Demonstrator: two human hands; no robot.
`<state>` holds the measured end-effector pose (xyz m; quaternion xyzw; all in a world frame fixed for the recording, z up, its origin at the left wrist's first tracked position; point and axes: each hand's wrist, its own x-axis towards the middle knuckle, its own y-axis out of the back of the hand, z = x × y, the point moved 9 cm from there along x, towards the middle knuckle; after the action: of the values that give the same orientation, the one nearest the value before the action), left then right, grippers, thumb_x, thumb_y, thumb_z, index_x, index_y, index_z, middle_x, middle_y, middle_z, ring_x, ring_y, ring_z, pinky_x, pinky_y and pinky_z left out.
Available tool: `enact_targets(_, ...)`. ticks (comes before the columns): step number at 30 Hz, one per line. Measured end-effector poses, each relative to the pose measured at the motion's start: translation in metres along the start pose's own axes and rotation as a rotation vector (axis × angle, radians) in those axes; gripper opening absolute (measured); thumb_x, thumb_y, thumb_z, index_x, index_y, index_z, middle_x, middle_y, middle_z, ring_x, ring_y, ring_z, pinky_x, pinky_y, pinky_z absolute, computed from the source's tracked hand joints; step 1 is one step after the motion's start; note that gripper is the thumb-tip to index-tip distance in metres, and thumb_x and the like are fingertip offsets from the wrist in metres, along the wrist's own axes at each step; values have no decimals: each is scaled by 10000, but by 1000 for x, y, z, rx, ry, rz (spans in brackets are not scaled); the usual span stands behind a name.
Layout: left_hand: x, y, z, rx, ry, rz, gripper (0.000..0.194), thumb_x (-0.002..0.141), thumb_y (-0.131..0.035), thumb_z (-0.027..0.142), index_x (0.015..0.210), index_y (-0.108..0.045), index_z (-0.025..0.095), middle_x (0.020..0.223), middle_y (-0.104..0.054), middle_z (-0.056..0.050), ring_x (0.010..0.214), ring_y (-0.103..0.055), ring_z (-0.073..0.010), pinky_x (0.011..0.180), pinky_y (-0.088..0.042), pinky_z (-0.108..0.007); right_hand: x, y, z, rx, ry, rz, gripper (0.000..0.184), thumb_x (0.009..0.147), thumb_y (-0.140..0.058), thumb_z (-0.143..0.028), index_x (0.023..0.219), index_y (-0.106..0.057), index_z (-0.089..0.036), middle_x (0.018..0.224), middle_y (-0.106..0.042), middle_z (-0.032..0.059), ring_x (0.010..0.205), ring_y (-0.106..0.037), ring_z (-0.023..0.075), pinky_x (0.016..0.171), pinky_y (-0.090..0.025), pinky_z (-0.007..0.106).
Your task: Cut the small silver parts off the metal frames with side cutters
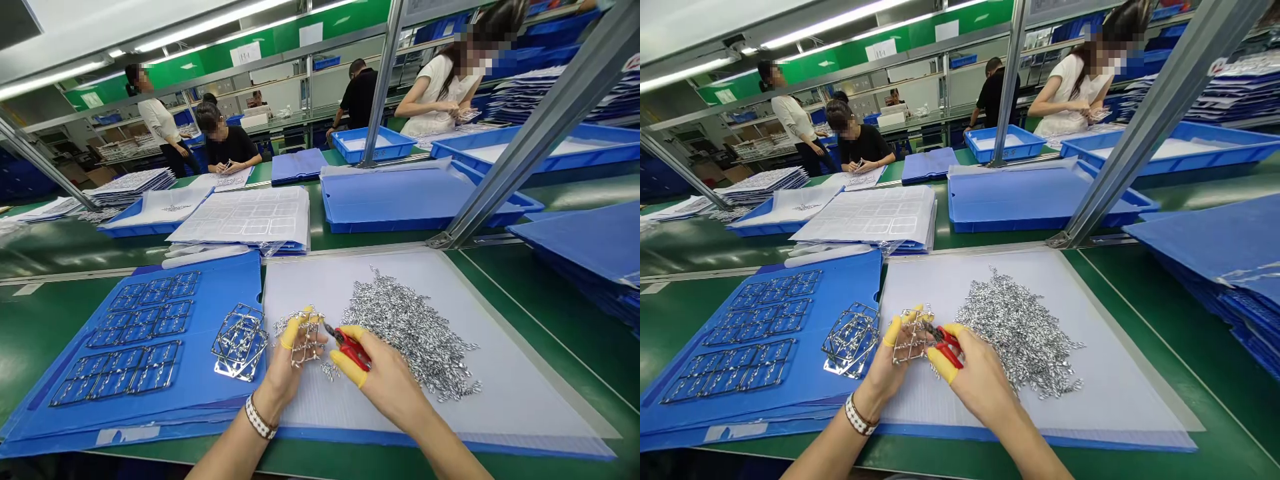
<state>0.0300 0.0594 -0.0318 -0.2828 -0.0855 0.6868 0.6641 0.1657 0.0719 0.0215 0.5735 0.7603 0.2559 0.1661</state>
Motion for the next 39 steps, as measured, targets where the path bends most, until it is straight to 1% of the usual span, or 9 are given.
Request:
enact_targets(3,-7,-7,12,292,-199,-45,572,850,-536,455,1363,-439,222,1371,-487,-112,1221,-466,-282,1003,-378,-400,7,-17,8,504,-143,-27,318,771,-590,-470,961,-589,-215,863,-671,31,782,-618,194,700,-481,337)
enact_targets(6,-16,-13,29,688,-458,-41,620,818,-610,325,1394,-393,246,1453,-384,-95,1337,-314,-278,1111,-232,-426,13,-24,5,755,-171,23,342,681,-693,-432,917,-603,-200,912,-669,42,848,-617,198,755,-486,329)
enact_targets(9,-25,-22,39,1015,-680,-65,630,843,-555,259,1428,-320,246,1408,-421,-122,1293,-356,-287,1086,-255,-488,17,-25,-1,743,-152,-14,312,677,-698,-401,899,-616,-198,852,-657,24,805,-613,180,746,-492,321)
enact_targets(13,-34,-35,39,1249,-910,-109,614,866,-455,169,1446,-257,199,1245,-524,-163,1155,-463,-283,985,-362,-516,22,-26,-8,629,-93,-65,285,715,-653,-369,940,-608,-201,797,-653,12,761,-615,178,718,-500,327)
enact_targets(16,-33,-37,34,1298,-942,-84,591,880,-364,95,1451,-235,179,1203,-543,-172,1154,-473,-271,966,-389,-504,25,-28,-10,610,-89,-38,310,714,-655,-381,960,-603,-200,829,-670,22,802,-629,191,761,-500,344)
enact_targets(20,-28,-31,29,1259,-866,-45,616,887,-344,97,1470,-171,198,1379,-436,-164,1293,-377,-262,1034,-365,-485,27,-31,-4,644,-104,1,327,717,-651,-418,955,-602,-199,879,-678,34,842,-633,194,787,-496,344)
enact_targets(26,-29,-24,33,1220,-849,-38,682,857,-279,28,1485,-96,222,1479,-326,-107,1361,-299,-213,1104,-313,-445,14,-19,36,578,-197,147,377,696,-683,-459,962,-609,-203,915,-683,53,821,-638,208,785,-499,373)
enact_targets(34,-59,-59,28,1323,-1147,-155,721,848,-345,4,1487,-50,162,1448,-323,-203,1373,-269,-259,1076,-347,-460,5,-26,18,821,-174,216,427,652,-732,-445,974,-591,-202,895,-680,53,815,-631,204,755,-508,344)
enact_targets(39,-63,-68,19,1376,-1162,-253,764,843,-412,71,1482,-1,150,1463,-286,-232,1385,-230,-296,1070,-298,-541,4,-24,29,818,-239,300,508,578,-770,-420,997,-579,-207,906,-688,56,833,-644,221,760,-518,350)
